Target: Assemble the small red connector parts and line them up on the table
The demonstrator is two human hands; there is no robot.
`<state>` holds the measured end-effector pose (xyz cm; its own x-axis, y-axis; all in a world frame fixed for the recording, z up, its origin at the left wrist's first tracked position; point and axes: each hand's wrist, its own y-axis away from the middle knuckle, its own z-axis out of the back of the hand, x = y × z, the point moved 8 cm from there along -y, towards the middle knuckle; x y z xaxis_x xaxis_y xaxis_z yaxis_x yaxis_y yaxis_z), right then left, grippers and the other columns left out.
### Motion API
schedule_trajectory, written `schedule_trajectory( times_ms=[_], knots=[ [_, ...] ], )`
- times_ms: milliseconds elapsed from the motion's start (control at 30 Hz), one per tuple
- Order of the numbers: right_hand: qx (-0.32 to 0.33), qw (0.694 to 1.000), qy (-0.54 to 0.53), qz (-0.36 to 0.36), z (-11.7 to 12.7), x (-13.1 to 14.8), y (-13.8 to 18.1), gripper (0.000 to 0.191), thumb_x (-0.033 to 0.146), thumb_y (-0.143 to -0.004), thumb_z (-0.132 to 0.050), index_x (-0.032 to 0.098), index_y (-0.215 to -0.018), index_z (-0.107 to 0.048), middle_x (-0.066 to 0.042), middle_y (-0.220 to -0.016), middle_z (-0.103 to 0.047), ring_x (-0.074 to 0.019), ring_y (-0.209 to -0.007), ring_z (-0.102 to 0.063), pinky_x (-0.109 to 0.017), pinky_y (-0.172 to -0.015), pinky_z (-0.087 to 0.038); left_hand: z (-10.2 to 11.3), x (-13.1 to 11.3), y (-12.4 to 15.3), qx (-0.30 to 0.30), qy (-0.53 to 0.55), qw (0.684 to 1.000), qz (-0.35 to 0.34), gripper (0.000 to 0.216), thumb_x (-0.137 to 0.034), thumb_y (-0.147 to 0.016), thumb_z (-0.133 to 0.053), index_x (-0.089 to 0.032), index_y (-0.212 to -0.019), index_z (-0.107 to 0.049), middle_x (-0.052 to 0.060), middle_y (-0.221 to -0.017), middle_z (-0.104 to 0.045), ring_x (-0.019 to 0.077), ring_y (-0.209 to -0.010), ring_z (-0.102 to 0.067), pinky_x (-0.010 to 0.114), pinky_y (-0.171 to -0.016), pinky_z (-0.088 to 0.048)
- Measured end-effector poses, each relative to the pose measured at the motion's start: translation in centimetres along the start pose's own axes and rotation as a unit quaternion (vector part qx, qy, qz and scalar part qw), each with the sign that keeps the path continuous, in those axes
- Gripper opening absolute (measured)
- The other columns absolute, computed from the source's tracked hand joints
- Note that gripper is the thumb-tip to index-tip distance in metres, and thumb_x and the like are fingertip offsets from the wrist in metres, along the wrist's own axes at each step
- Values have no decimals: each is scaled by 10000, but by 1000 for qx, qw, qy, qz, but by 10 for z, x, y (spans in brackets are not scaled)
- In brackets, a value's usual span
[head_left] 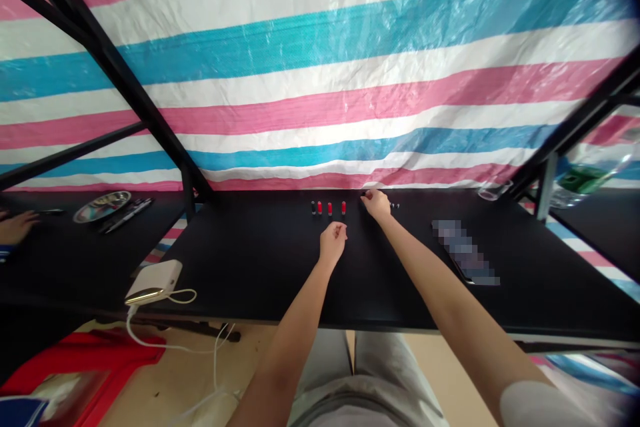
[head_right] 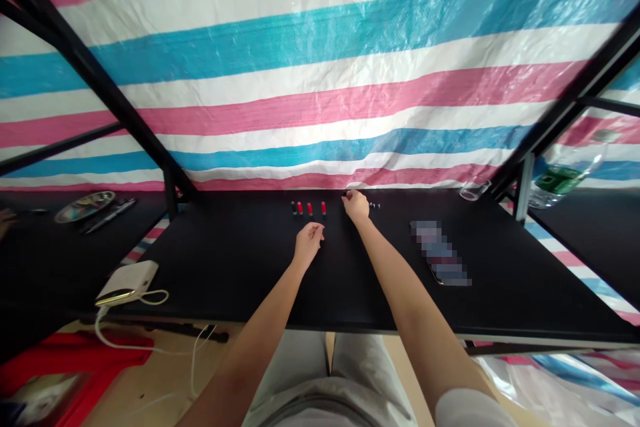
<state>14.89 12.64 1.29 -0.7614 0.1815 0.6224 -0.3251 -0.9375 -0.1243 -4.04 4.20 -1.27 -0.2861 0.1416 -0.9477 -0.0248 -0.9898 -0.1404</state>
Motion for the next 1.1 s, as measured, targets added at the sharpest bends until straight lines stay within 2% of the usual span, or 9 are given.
schedule_trajectory(
  times_ms=[267,667,833,1100],
  knots=[
    [37,997,67,-14,-22,0,-21,178,313,-787,-518,194,-893,-599,-71,-874,-641,-192,-823,-601,-267,-695,-437,-1,5,-4,11,5,1000,19,196,-303,-800,-452,-159,-827,-583,-8,-594,-558,77,-529,-513,185,-537,-400],
    [89,990,110,-9,-31,-6,-29,211,286,-781,-544,179,-961,-572,-82,-966,-618,-191,-889,-587,-268,-741,-438,-3,7,-4,11,-2,1000,19,193,-303,-798,-451,-164,-821,-582,-10,-592,-557,78,-532,-515,190,-546,-409],
    [82,990,118,10,-31,-6,-32,214,193,-764,-534,149,-970,-571,-109,-983,-615,-208,-913,-585,-270,-742,-442,-3,6,-5,11,-2,1000,7,195,-310,-799,-452,-166,-821,-581,-13,-597,-558,78,-529,-514,191,-538,-409],
    [77,990,115,7,-32,-10,-31,237,151,-754,-537,112,-987,-559,-149,-990,-603,-229,-912,-595,-296,-760,-446,-3,7,-5,10,-6,1000,6,187,-299,-795,-452,-164,-827,-578,-15,-591,-556,77,-522,-506,189,-530,-400]
  ],
)
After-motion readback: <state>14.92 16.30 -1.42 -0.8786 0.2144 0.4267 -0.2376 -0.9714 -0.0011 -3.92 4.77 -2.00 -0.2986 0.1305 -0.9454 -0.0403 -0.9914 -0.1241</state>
